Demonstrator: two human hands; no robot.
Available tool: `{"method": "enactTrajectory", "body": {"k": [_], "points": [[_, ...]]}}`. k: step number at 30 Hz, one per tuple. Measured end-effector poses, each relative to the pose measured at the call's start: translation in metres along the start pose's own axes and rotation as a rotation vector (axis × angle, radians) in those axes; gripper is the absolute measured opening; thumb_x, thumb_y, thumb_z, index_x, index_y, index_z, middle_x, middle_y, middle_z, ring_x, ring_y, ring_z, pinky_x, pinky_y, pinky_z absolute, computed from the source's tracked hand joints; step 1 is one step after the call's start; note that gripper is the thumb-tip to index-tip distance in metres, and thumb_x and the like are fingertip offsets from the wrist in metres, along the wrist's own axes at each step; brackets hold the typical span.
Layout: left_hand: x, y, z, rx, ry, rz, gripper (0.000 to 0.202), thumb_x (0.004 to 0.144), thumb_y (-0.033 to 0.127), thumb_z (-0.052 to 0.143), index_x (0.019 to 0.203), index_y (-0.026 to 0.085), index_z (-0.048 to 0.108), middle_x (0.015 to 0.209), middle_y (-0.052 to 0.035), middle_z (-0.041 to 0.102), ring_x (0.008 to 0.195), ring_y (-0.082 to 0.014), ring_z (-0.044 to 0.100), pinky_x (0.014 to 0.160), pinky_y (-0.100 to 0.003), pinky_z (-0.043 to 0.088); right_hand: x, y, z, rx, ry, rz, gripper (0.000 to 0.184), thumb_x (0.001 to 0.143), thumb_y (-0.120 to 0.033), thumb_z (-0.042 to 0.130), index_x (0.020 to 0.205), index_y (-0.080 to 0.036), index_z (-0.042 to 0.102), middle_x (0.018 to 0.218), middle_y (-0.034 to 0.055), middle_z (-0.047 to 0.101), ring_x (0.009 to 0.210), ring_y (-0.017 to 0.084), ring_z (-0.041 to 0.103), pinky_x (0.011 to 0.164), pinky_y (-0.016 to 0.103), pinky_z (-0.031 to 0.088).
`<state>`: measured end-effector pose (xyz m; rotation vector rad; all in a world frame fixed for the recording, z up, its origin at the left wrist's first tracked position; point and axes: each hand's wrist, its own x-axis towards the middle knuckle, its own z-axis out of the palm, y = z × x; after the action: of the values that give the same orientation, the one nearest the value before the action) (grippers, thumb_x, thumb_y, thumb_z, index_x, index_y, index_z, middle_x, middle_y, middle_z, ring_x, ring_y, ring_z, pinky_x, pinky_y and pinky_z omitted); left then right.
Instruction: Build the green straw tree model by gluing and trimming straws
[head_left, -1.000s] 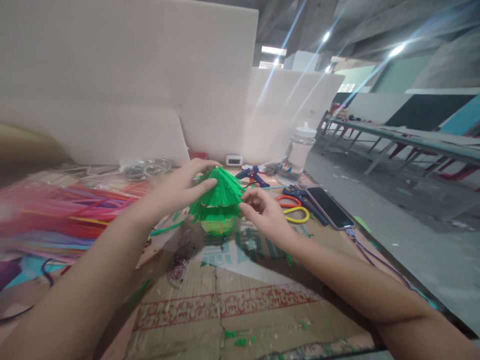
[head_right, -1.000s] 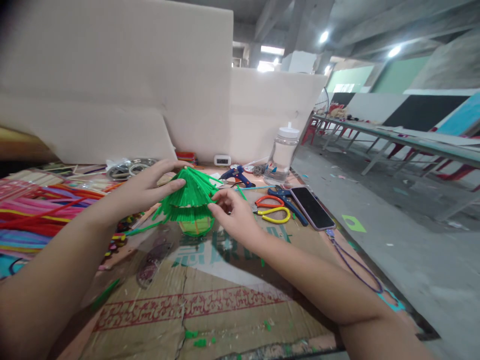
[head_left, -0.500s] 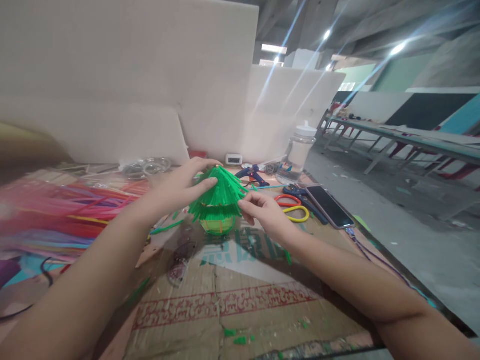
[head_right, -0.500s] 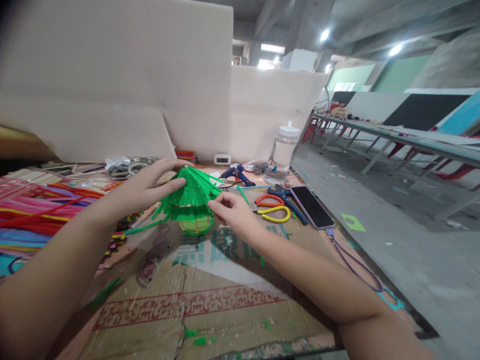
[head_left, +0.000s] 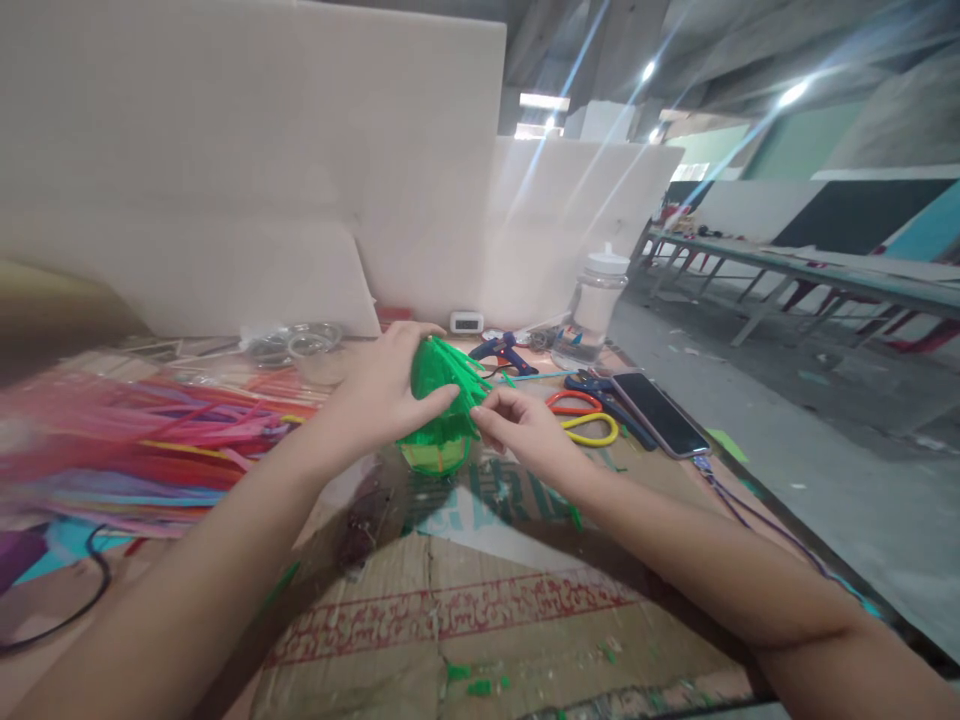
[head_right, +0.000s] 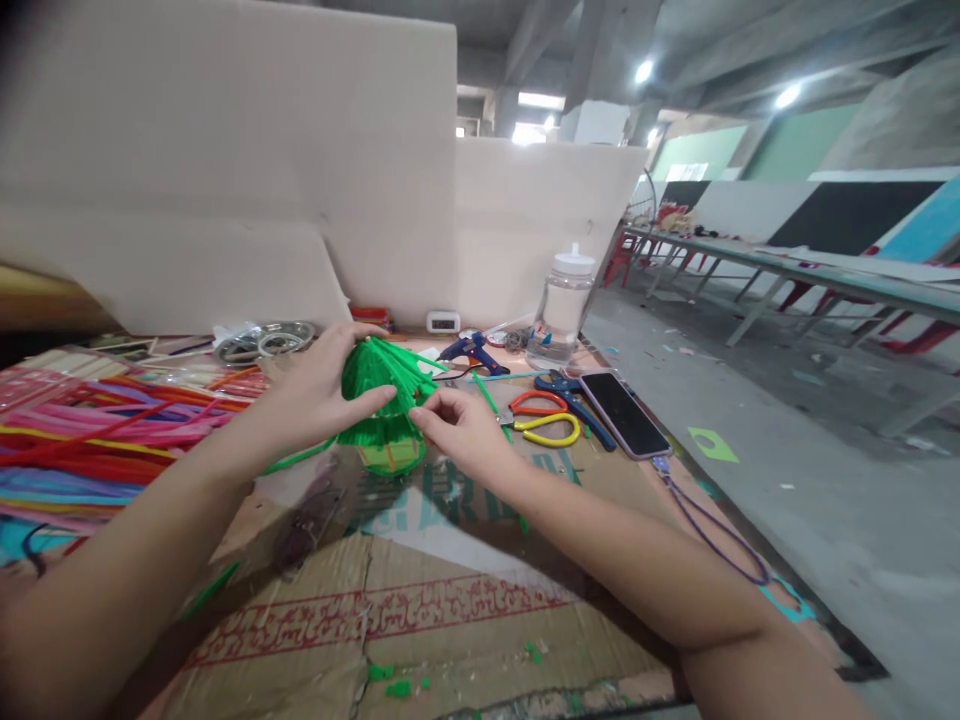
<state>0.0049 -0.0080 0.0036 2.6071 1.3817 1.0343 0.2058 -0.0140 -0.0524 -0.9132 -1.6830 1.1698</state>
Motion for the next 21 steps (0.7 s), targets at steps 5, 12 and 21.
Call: {"method": "enactTrajectory", "body": {"k": [5, 12, 21], "points": [[0.0004, -0.0023, 0.0062, 0.01, 0.026, -0.007, 0.053, 0.081, 0.037, 0.059, 0.127, 0.016, 0.043, 0.126, -0.0151, 0.054, 0.122, -0.0298, 0.053, 0.106, -0.047, 0.041, 0.0001, 0.0011, -0.0004, -0.029, 0.0, -0.012, 0.034, 0.083, -0.05, 0.064, 0.071, -0.021, 0.051, 0.053, -0.0061, 0.052, 0.047, 0.009, 0.043, 0.048, 0.023, 0.034], [0.0003, -0.0018, 0.0029, -0.026, -0.005, 0.0, 0.051, 0.084, 0.04, 0.058, 0.127, 0.016, 0.044, 0.125, -0.0143, 0.056, 0.121, -0.0292, 0.053, 0.105, -0.046, 0.042, 0.0016, 0.0012, -0.0085, -0.083, -0.011, -0.047, 0.043, 0.088, -0.056, 0.055, 0.065, -0.02, 0.05, 0.056, -0.0036, 0.051, 0.05, 0.01, 0.045, 0.052, 0.026, 0.035], [0.0005, -0.0032, 0.0046, 0.011, 0.011, 0.001, 0.053, 0.083, 0.04, 0.059, 0.127, 0.014, 0.045, 0.124, -0.0154, 0.056, 0.119, -0.0294, 0.054, 0.103, -0.045, 0.043, 0.0024, -0.0028, -0.0055, -0.047, -0.033, 0.02, 0.026, 0.084, -0.042, 0.062, 0.072, -0.019, 0.055, 0.055, -0.0048, 0.052, 0.049, 0.009, 0.045, 0.05, 0.025, 0.034]]}}
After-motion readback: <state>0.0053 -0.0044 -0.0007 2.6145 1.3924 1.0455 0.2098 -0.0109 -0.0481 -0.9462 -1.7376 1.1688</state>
